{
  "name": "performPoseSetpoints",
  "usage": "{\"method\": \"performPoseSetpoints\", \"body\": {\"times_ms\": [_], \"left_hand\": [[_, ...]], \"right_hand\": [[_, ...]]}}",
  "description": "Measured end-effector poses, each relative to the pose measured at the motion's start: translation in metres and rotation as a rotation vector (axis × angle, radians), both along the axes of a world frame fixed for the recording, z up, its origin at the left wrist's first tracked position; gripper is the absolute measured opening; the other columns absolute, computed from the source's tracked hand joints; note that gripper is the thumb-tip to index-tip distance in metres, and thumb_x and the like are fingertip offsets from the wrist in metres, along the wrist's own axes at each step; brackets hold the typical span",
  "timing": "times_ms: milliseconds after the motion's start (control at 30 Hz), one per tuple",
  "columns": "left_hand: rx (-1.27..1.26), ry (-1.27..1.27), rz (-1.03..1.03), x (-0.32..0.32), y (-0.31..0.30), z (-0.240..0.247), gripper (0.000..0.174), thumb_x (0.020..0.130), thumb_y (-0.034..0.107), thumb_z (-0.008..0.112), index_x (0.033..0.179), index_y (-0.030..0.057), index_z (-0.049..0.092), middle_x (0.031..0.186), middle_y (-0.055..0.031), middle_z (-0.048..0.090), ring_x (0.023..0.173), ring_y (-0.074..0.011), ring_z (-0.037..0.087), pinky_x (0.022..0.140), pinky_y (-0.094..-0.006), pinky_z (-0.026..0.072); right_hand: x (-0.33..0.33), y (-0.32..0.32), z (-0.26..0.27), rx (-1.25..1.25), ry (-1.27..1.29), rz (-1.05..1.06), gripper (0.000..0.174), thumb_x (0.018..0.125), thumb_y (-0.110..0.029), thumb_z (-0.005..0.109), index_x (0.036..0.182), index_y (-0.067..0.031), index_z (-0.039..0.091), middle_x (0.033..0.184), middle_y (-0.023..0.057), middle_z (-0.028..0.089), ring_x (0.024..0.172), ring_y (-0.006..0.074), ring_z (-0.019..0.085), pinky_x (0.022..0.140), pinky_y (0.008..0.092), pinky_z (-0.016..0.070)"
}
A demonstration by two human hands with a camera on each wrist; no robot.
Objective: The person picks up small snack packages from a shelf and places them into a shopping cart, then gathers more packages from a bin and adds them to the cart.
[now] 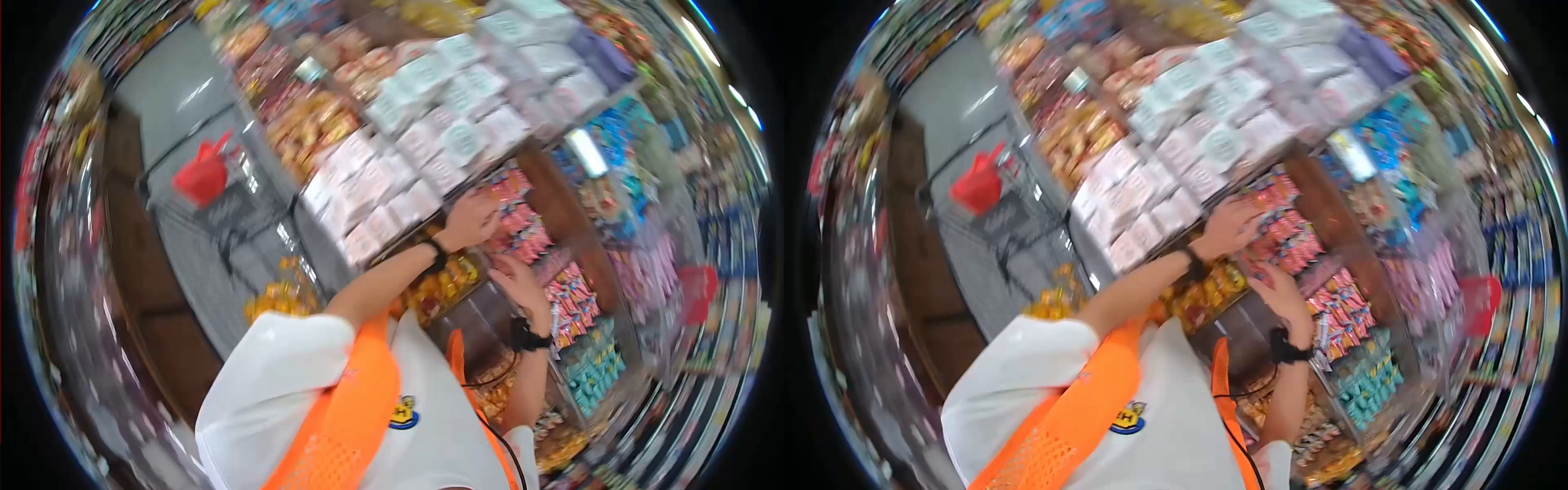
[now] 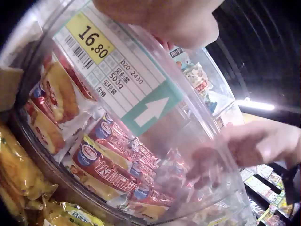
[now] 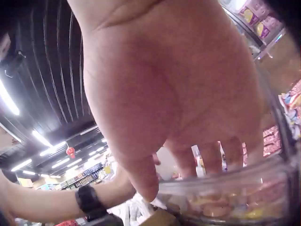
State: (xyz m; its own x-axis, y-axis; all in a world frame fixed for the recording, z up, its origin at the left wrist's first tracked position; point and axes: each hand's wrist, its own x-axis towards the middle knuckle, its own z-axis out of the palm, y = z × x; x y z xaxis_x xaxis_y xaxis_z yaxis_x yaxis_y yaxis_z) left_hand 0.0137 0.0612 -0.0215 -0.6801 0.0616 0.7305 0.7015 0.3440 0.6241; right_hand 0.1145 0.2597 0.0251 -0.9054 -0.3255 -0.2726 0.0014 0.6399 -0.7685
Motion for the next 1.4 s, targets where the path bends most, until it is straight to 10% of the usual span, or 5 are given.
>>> {"method": "performPoseSetpoints", "body": {"times_ms": [467,633,800,1033,1400], "left_hand": [[0.116,-0.266,0.119,0.008,-0.004,0.007,0.014,0.081,0.014,0.059,0.070,0.0056,0.060,0.062,-0.0157,0.060,0.058,-0.0368,0.059,0.055,-0.0414,0.0480],[0.412,-0.584,-0.255,0.043,-0.045,0.001,0.022,0.092,0.017,0.058,0.079,0.0007,0.065,0.074,-0.0042,0.065,0.069,-0.0104,0.062,0.057,-0.0329,0.0483],[0.760,-0.642,0.412,0.156,-0.160,-0.062,0.027,0.098,0.019,0.051,0.079,0.0047,0.064,0.067,-0.0019,0.055,0.061,-0.0133,0.056,0.054,-0.0298,0.0456],[-0.124,-1.053,0.900,0.370,-0.322,-0.211,0.029,0.091,0.029,0.059,0.099,0.0015,0.066,0.089,-0.0148,0.070,0.081,-0.0306,0.068,0.073,-0.0397,0.0527],[-0.899,-1.738,0.207,0.417,-0.288,-0.295,0.066,0.079,0.027,0.067,0.138,0.0053,0.047,0.128,-0.0219,0.061,0.120,-0.0383,0.058,0.102,-0.0473,0.0462]], "right_hand": [[0.059,-0.011,-0.031,0.526,0.432,0.012,0.059,0.083,-0.021,0.068,0.133,-0.0025,0.041,0.127,0.0237,0.055,0.115,0.0443,0.052,0.092,0.0510,0.0442],[0.060,-0.010,-0.034,0.489,0.495,0.015,0.061,0.082,-0.020,0.069,0.134,-0.0020,0.042,0.125,0.0232,0.055,0.111,0.0431,0.055,0.091,0.0503,0.0447],[0.065,-0.012,-0.024,0.502,0.550,-0.021,0.064,0.080,-0.019,0.071,0.136,-0.0046,0.044,0.129,0.0181,0.054,0.115,0.0375,0.054,0.093,0.0469,0.0442],[0.066,-0.010,-0.034,0.517,0.583,0.004,0.071,0.081,-0.021,0.070,0.142,-0.0056,0.039,0.134,0.0167,0.052,0.119,0.0355,0.051,0.095,0.0453,0.0430],[0.066,-0.018,-0.034,0.609,0.471,-0.062,0.085,0.074,-0.034,0.074,0.146,-0.0113,0.036,0.139,0.0232,0.048,0.125,0.0410,0.046,0.103,0.0526,0.0375]]}}
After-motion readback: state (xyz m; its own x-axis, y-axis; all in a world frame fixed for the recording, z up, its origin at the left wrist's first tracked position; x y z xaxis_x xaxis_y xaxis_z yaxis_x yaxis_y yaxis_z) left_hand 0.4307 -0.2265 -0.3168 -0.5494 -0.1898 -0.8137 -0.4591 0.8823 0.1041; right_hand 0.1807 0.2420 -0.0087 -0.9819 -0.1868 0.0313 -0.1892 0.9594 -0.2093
